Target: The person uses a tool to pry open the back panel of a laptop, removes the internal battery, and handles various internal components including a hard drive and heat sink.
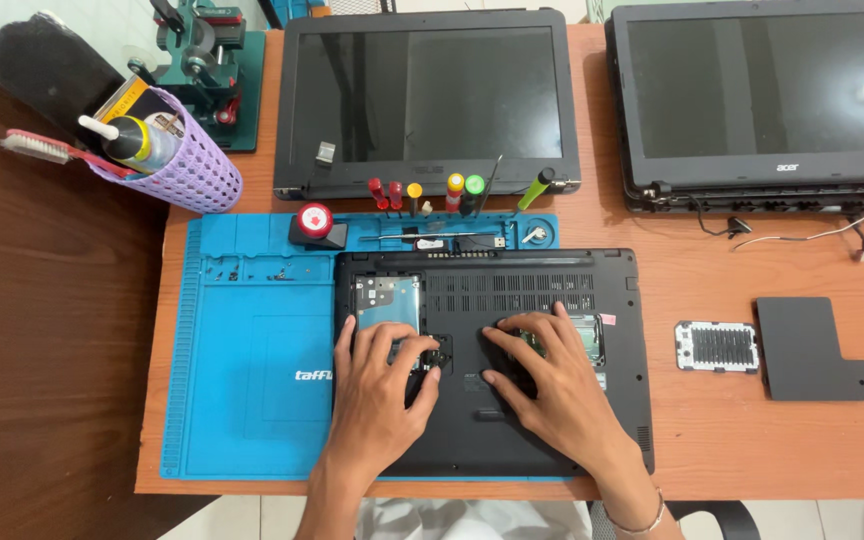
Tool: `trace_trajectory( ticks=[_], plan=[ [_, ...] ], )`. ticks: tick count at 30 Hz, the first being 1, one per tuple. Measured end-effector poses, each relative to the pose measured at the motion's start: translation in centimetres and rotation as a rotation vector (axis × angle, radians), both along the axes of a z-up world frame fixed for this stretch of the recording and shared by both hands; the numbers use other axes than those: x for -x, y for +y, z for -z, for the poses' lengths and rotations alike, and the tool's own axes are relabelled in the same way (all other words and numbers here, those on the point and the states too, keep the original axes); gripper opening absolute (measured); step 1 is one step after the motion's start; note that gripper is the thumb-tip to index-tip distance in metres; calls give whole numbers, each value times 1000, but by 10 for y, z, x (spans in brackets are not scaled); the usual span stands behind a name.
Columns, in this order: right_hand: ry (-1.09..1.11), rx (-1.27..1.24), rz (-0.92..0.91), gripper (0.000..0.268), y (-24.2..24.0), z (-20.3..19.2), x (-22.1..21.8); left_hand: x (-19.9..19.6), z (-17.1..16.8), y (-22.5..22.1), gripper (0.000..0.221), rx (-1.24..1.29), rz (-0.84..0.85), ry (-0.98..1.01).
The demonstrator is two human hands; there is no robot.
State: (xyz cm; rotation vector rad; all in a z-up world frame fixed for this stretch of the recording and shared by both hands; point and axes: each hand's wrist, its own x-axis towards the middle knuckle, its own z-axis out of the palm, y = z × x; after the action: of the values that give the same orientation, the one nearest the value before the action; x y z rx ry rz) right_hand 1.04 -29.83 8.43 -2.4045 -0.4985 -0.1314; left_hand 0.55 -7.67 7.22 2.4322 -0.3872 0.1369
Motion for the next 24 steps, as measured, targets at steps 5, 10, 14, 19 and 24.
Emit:
trace_trajectory(
  ticks=[5,10,14,19,24],
  plan=[
    [5,-11,7,43,-1,3,1,-7,-3,0,19,8,8,27],
    [-3,-10,7,43,-1,4,1,-8,-9,10,16,105,36,116],
    [-1,-9,4,44,-1,3,1,-10,-8,20,12,196,47,177],
    [4,-7,3,44,0,2,1,-12,-2,23,9,239,44,184],
    [-10,-1,-21,42,7,1,1,-15,-2,19,6,229,42,135]
  ],
)
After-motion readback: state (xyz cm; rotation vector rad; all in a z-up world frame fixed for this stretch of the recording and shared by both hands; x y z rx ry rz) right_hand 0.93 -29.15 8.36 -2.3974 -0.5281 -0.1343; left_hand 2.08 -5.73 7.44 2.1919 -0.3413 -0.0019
